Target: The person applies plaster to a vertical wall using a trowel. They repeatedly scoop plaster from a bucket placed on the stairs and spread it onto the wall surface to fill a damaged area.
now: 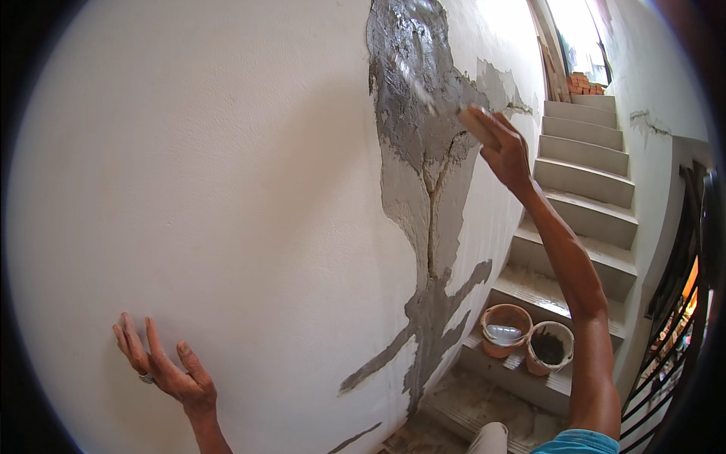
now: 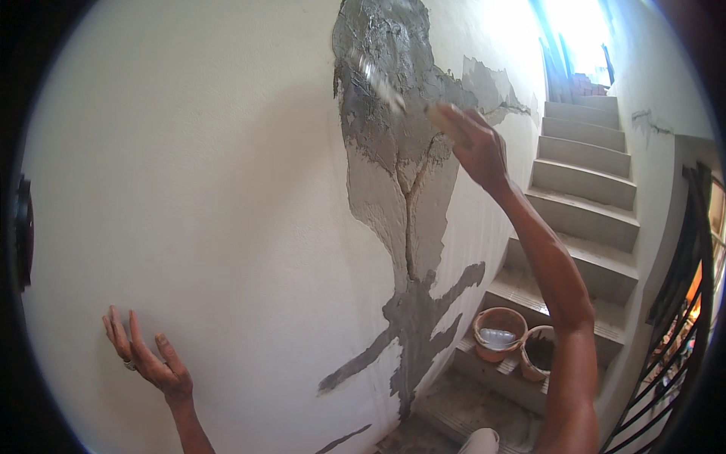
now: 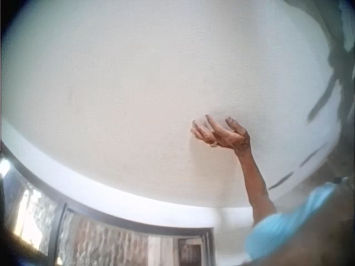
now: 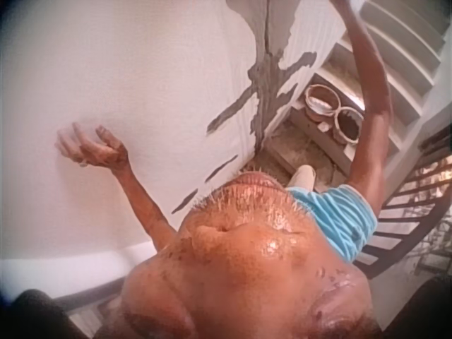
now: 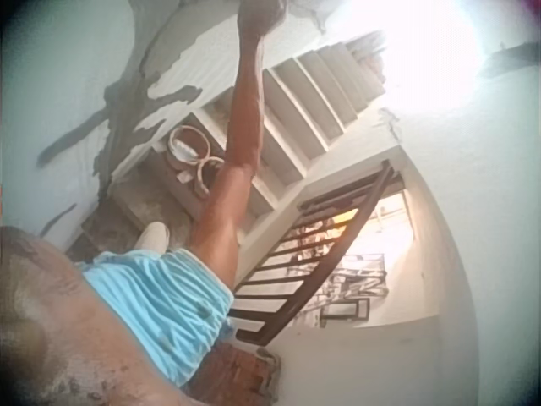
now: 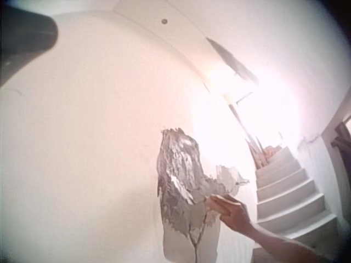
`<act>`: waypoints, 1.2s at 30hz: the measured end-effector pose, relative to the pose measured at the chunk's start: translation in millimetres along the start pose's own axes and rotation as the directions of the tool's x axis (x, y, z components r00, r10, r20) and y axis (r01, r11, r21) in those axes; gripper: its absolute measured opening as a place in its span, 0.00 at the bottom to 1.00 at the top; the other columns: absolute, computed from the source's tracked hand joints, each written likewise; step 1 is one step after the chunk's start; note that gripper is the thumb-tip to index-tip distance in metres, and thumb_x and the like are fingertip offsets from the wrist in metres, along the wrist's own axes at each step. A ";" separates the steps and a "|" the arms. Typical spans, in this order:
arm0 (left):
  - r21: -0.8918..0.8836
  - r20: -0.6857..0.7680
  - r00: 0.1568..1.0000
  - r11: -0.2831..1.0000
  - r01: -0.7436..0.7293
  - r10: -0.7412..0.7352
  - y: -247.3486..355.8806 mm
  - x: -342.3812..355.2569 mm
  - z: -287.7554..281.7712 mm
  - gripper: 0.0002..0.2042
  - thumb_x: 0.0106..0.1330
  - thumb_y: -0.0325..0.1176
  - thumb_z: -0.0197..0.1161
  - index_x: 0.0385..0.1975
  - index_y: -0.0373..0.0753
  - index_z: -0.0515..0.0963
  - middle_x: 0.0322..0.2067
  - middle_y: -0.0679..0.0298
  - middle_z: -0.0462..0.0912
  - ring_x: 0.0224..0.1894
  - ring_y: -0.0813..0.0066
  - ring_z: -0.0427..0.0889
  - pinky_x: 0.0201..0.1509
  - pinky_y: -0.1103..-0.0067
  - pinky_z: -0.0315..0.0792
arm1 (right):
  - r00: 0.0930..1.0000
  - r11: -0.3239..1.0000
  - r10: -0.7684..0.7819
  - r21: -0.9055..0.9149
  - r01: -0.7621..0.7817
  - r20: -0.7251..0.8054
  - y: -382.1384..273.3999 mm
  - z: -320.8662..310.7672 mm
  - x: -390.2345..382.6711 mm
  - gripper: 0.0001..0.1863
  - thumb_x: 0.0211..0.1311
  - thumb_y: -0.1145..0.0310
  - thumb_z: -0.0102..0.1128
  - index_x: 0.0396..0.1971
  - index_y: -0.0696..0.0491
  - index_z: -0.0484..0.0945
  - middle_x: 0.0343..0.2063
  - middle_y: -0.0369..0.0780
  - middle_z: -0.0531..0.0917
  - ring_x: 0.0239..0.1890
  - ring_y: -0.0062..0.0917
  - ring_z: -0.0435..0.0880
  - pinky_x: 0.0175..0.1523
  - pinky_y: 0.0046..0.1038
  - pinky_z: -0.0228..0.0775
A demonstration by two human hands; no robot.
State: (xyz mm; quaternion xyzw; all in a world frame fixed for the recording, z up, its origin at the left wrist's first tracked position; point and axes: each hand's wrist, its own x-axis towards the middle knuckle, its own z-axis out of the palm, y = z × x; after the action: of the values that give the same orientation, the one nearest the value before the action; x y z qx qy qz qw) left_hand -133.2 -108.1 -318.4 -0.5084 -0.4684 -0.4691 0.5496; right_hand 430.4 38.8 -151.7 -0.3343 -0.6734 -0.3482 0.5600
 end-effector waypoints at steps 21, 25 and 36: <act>0.007 0.013 1.000 1.000 -0.013 0.012 0.1 0.4 0.3 0.24 0.80 0.40 0.46 0.69 0.34 0.66 0.74 0.48 0.60 0.79 0.46 0.51 0.79 0.51 0.47 | 0.998 0.998 -0.041 -0.053 0.039 -0.037 -8.8 10.0 -44.4 0.40 0.46 0.86 0.55 0.63 0.41 0.80 0.46 0.39 0.85 0.45 0.37 0.87 0.50 0.35 0.80; -0.005 0.007 1.000 1.000 -0.008 0.008 1.9 1.7 1.3 0.24 0.80 0.40 0.46 0.69 0.34 0.66 0.74 0.49 0.60 0.79 0.47 0.50 0.79 0.51 0.47 | 0.995 0.997 -0.006 -0.082 -0.002 -0.098 -15.9 25.7 -7.6 0.41 0.47 0.86 0.55 0.64 0.39 0.79 0.43 0.39 0.84 0.43 0.36 0.86 0.48 0.35 0.79; 0.020 0.008 1.000 1.000 -0.018 0.018 -1.7 -1.0 0.9 0.23 0.79 0.40 0.46 0.69 0.34 0.66 0.74 0.50 0.60 0.79 0.47 0.51 0.80 0.51 0.47 | 0.993 0.986 -0.100 -0.129 0.107 0.061 -15.0 11.4 -53.0 0.41 0.47 0.86 0.56 0.64 0.39 0.79 0.40 0.38 0.83 0.41 0.34 0.86 0.46 0.35 0.81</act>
State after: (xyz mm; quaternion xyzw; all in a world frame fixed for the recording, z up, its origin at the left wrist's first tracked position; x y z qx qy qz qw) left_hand -135.1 -107.2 -319.1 -0.5087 -0.4706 -0.4575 0.5572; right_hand 419.7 37.2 -207.0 -0.3444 -0.6805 -0.4113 0.4992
